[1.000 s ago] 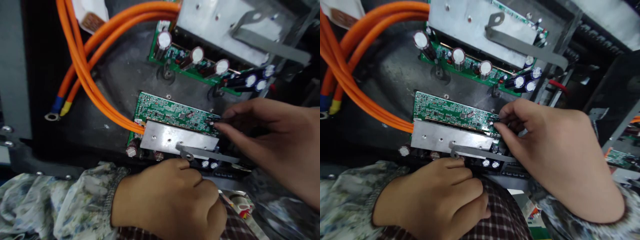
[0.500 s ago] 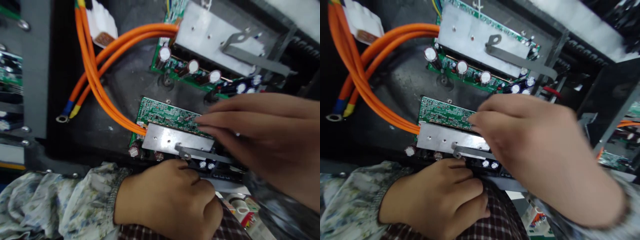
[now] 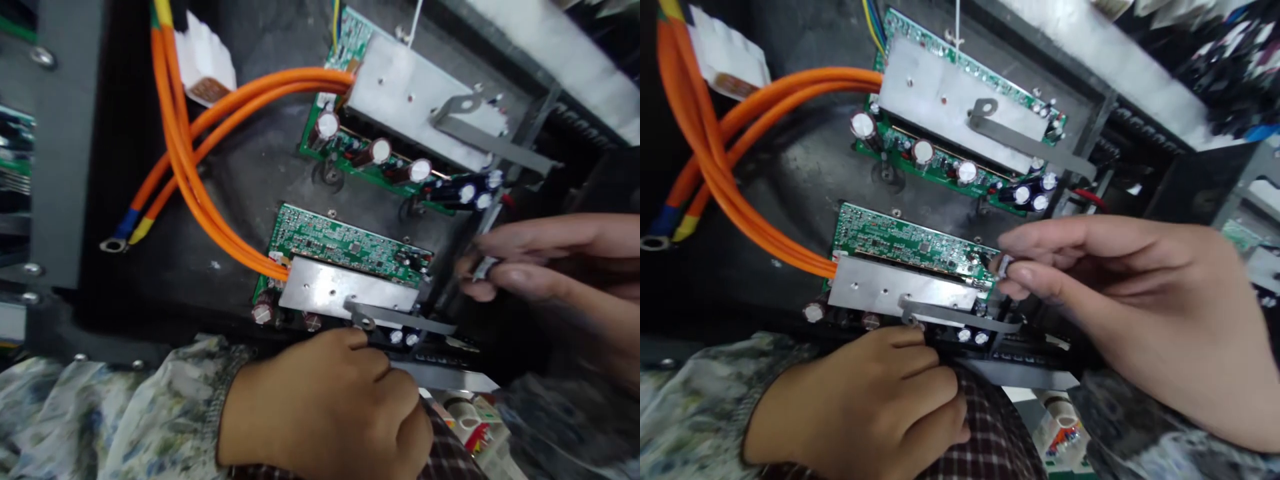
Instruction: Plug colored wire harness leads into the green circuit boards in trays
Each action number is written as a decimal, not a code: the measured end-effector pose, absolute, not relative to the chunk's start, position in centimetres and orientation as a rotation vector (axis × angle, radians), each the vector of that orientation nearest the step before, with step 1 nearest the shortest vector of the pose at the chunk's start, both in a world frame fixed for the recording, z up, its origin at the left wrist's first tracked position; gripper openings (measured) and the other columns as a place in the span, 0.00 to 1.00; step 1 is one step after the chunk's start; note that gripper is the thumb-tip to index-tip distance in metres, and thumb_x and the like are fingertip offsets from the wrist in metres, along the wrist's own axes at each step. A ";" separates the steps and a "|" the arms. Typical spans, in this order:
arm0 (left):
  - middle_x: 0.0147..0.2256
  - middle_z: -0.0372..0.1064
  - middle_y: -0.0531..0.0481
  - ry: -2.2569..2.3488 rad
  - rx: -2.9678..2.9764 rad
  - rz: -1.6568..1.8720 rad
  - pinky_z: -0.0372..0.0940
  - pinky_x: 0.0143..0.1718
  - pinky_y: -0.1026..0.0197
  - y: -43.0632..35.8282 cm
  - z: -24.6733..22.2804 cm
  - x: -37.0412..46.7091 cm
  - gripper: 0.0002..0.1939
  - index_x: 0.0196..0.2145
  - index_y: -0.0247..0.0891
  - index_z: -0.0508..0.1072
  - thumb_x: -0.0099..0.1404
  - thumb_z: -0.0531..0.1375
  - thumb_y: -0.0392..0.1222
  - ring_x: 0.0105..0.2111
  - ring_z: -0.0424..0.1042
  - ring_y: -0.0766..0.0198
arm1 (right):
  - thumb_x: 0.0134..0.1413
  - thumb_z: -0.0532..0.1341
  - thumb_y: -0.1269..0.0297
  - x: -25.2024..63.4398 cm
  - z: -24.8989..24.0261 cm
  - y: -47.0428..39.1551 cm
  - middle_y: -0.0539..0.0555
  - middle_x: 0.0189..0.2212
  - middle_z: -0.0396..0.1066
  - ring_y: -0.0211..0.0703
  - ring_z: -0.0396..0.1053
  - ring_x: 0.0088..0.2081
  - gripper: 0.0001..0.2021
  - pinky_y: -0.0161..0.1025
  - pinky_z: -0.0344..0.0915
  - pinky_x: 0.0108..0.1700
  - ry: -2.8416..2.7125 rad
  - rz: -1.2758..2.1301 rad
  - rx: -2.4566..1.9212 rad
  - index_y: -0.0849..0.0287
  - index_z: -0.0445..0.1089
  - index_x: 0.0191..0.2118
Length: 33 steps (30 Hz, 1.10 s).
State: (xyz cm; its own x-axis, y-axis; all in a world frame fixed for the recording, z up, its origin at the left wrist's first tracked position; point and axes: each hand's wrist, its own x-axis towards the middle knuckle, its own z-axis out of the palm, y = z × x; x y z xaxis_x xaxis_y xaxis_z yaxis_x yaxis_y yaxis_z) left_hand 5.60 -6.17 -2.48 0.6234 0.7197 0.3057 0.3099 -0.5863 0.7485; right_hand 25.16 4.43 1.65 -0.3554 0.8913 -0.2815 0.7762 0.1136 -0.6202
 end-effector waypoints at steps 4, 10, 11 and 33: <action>0.23 0.62 0.55 0.782 2.188 0.719 0.56 0.24 0.58 -6.0 -2.3 5.5 0.06 0.28 0.35 0.70 0.62 0.61 0.36 0.22 0.60 0.66 | 0.46 0.70 0.62 25.9 1.4 4.5 0.46 0.21 0.76 0.38 0.73 0.19 0.08 0.28 0.69 0.19 -1.692 1.571 -1.683 0.41 0.78 0.35; 0.22 0.62 0.56 0.763 2.162 0.674 0.55 0.23 0.59 -5.6 -2.2 5.6 0.04 0.30 0.34 0.72 0.62 0.60 0.35 0.22 0.60 0.66 | 0.49 0.68 0.66 25.9 1.5 3.7 0.44 0.25 0.77 0.33 0.74 0.25 0.05 0.24 0.71 0.28 -1.872 1.350 -1.716 0.45 0.78 0.32; 0.22 0.62 0.56 0.766 2.165 0.674 0.55 0.23 0.59 -5.6 -2.2 5.6 0.04 0.30 0.34 0.73 0.62 0.60 0.35 0.22 0.60 0.66 | 0.50 0.67 0.66 26.0 1.5 3.4 0.43 0.28 0.78 0.32 0.74 0.27 0.05 0.24 0.71 0.30 -1.987 1.235 -1.698 0.45 0.78 0.33; 0.19 0.58 0.56 0.810 2.147 0.751 0.51 0.18 0.58 -5.6 -2.3 5.9 0.14 0.20 0.38 0.62 0.60 0.61 0.35 0.19 0.58 0.67 | 0.57 0.62 0.69 25.0 0.7 -0.4 0.49 0.39 0.75 0.40 0.73 0.39 0.09 0.39 0.70 0.37 -2.752 0.444 -1.402 0.52 0.70 0.43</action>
State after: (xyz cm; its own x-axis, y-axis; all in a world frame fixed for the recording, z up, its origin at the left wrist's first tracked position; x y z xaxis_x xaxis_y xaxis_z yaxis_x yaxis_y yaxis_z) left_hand 5.85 -5.56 -2.26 0.6341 0.7281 0.2604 0.3148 -0.5507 0.7731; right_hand 25.01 -0.42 0.67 -0.5962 0.7954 -0.1088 0.7893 0.5560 -0.2605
